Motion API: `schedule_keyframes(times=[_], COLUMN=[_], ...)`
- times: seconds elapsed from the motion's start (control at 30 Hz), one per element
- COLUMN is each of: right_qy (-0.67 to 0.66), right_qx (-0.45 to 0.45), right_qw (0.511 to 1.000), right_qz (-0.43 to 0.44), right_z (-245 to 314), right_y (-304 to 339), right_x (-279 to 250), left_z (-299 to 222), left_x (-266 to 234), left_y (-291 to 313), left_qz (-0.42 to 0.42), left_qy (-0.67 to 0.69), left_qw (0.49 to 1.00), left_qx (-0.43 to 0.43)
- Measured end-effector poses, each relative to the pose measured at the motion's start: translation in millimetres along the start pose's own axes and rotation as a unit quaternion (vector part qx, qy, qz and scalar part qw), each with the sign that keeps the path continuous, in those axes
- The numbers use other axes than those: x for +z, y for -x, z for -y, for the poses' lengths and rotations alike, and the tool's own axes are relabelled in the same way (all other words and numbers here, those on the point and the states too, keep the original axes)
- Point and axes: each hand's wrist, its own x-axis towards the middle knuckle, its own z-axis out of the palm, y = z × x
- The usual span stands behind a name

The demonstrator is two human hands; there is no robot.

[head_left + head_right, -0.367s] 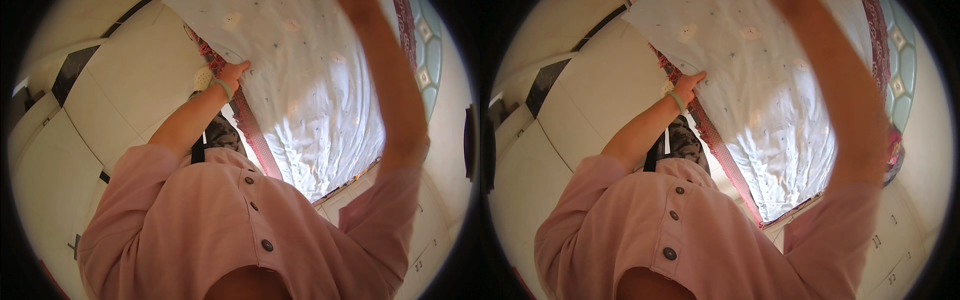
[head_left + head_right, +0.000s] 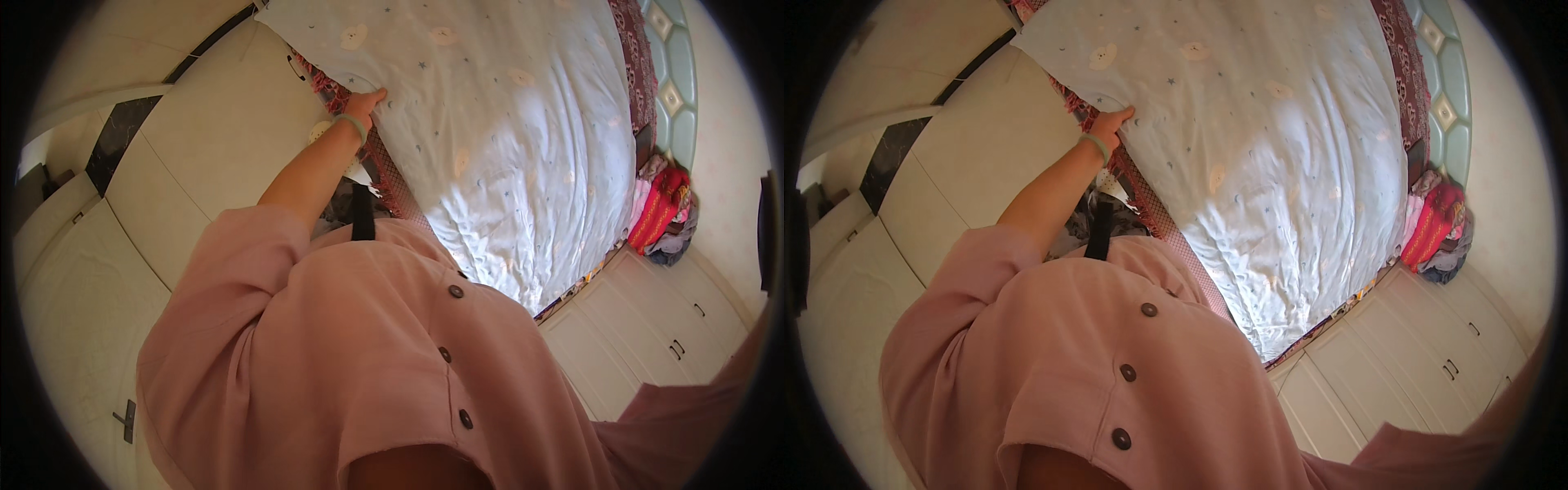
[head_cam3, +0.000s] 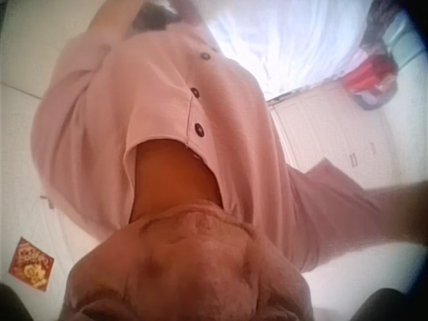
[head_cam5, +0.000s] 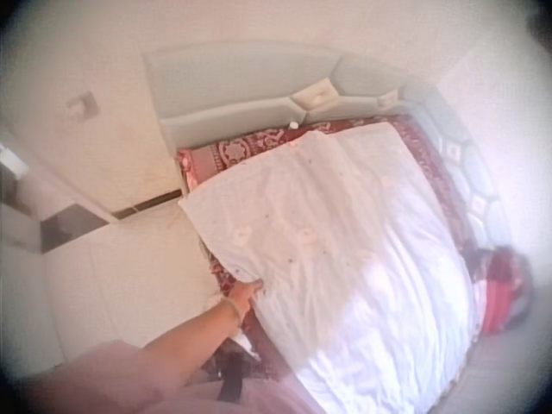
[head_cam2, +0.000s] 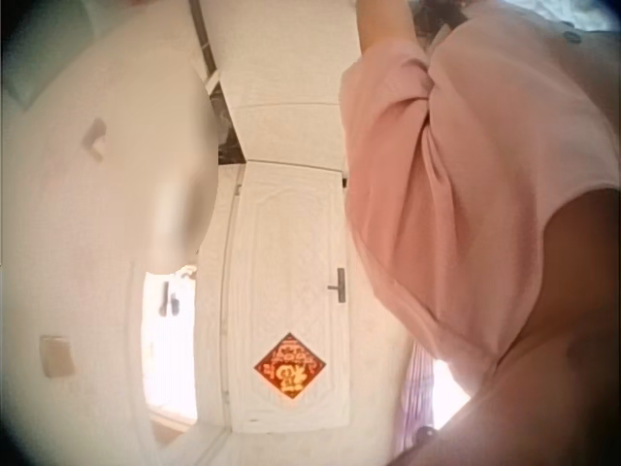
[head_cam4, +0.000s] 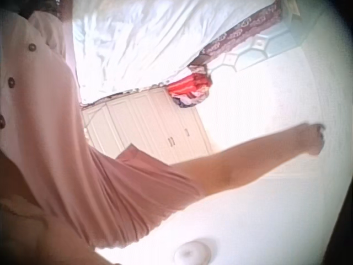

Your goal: The person pins a light blue bedsheet to the mattress cover by hand using white safety pins, working along the edge of the mattress.

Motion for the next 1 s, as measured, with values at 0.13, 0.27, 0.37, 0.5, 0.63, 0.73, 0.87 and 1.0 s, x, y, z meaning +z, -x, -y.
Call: schedule_keyframes(times=[0.13, 0.27, 0.37, 0.5, 0.63, 0.73, 0.87, 1.0], right_qy=[0.071, 0.143, 0.18, 0.225, 0.265, 0.297, 0.335, 0.378], right_qx=[0.045, 0.105, 0.146, 0.19, 0.221, 0.239, 0.256, 0.266], right_qw=[0.996, 0.983, 0.971, 0.953, 0.935, 0.92, 0.902, 0.88], right_qz=[-0.025, -0.046, -0.053, -0.069, -0.081, -0.088, -0.097, -0.108], right_z=[1.2, -4.3, -10.8, -17.8, -23.5, -26.1, -28.3, -29.4], right_y=[41.3, 87.6, 118.6, 152.0, 176.3, 191.3, 206.3, 219.2], right_x=[-62.0, -122.3, -161.9, -209.8, -251.9, -281.0, -319.7, -357.5], left_z=[-3.8, 1.2, 3.4, 5.9, 2.0, 2.9, 7.0, 5.8], left_x=[-6.4, -8.9, -11.9, -12.5, -12.1, -15.3, -16.0, -11.0], left_y=[-0.9, -4.4, -13.0, -10.3, -6.8, -9.1, -13.9, 0.3], left_qz=[-0.011, 0.015, -0.02, -0.005, -0.034, -0.037, -0.028, -0.006], left_qy=[0.023, 0.056, 0.023, 0.037, 0.008, -0.011, 0.004, 0.039], left_qw=[1.0, 0.998, 0.999, 0.999, 0.999, 0.998, 0.999, 0.999], left_qx=[0.017, 0.038, 0.029, 0.023, 0.022, 0.04, 0.043, 0.008])
